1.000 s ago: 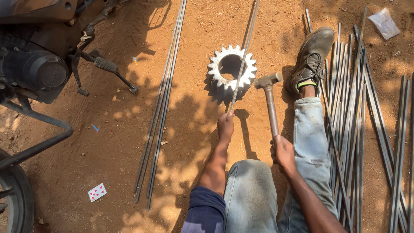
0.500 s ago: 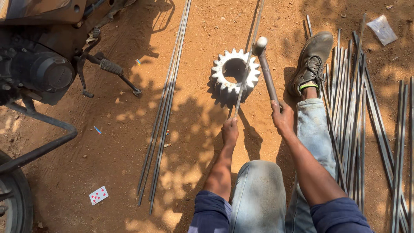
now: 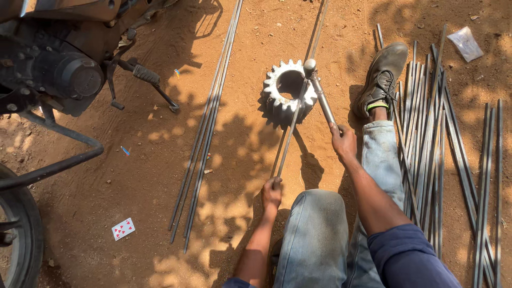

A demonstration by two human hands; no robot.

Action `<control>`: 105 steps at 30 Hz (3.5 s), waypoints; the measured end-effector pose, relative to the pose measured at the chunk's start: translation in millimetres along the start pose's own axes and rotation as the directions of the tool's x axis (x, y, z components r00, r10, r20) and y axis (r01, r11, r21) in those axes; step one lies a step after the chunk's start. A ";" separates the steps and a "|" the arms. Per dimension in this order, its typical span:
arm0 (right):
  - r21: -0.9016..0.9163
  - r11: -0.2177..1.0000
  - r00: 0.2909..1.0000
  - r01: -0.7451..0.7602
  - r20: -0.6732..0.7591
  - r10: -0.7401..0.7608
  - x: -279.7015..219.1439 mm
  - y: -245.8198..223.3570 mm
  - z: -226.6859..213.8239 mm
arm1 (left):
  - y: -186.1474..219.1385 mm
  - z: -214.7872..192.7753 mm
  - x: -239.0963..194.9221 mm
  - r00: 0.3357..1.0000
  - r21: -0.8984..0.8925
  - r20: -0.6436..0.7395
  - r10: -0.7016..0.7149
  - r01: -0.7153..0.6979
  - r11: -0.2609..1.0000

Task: The person straightens long metal rods by placing them inside the teeth of a large gear on the ground and striking them with a hammer.

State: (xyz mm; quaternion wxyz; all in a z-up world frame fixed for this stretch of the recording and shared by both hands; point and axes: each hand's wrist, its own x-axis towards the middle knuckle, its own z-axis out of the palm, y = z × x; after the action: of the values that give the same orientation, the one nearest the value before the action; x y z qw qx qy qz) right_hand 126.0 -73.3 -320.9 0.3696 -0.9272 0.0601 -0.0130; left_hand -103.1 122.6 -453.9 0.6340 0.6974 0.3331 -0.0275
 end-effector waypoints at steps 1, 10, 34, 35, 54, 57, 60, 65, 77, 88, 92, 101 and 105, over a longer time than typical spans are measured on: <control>0.106 0.994 1.000 -0.026 0.014 0.025 2.5 -3.1 -4.3 | -1.5 -1.8 -4.9 0.997 0.036 -0.038 0.072 -0.071 0.997; 0.549 0.829 0.992 0.104 0.004 -0.126 20.4 -56.2 -46.2 | -37.0 -84.2 -119.6 0.990 0.092 0.042 -0.133 0.128 0.988; 0.346 0.698 0.749 -0.627 0.515 0.417 -76.2 59.0 -8.1 | 127.1 31.5 89.5 0.962 0.199 0.262 -0.078 0.025 0.980; 0.356 0.641 0.711 -0.680 0.535 0.457 -84.0 68.7 -4.6 | 128.2 28.8 78.5 0.967 0.199 0.254 -0.017 -0.035 0.979; -0.049 0.997 0.986 -0.057 0.154 0.064 -101.6 14.9 -97.3 | 176.5 -45.6 -49.8 0.916 -0.076 0.392 -0.079 0.118 0.990; -0.131 0.982 0.939 -0.138 0.297 0.172 -93.1 -4.8 -106.2 | 260.8 -49.9 -102.6 0.758 -0.332 0.646 0.090 0.173 0.927; -0.194 0.973 0.931 -0.123 0.317 0.181 -82.6 -9.0 -103.6 | 333.7 -26.6 -147.8 0.472 -0.498 0.817 0.331 0.289 0.818; -0.263 0.965 0.945 -0.024 0.308 0.107 -63.0 2.6 -77.7 | 392.5 18.0 -186.8 0.348 -0.638 0.770 0.535 0.402 0.657; -0.342 0.940 0.867 0.000 0.469 0.170 -38.5 54.1 -82.1 | 449.5 89.3 -211.2 0.283 -0.707 0.585 0.760 0.638 0.306; -0.424 0.906 0.828 -0.001 0.508 0.239 -21.6 37.0 -62.8 | 484.4 122.6 -206.7 0.226 -0.697 0.521 0.823 0.669 0.257; -0.429 0.903 0.823 -0.014 0.508 0.254 -19.9 35.0 -60.1 | 488.2 124.2 -204.1 0.295 -0.778 0.520 0.802 0.551 0.302; -0.412 0.911 0.821 -0.027 0.510 0.255 -24.2 38.5 -54.8 | 506.8 114.0 -214.1 0.454 -0.866 0.456 0.765 0.424 0.265; -0.370 0.928 0.834 -0.047 0.497 0.241 -31.2 42.3 -56.9 | 506.6 111.6 -209.8 0.481 -0.903 0.413 0.773 0.325 0.281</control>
State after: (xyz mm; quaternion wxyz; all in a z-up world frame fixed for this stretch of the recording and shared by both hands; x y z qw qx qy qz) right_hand 86.9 -138.8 -307.9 0.2044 -0.9363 0.0271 0.2844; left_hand 29.9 -55.2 59.7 0.9709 0.1284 -0.1960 -0.0496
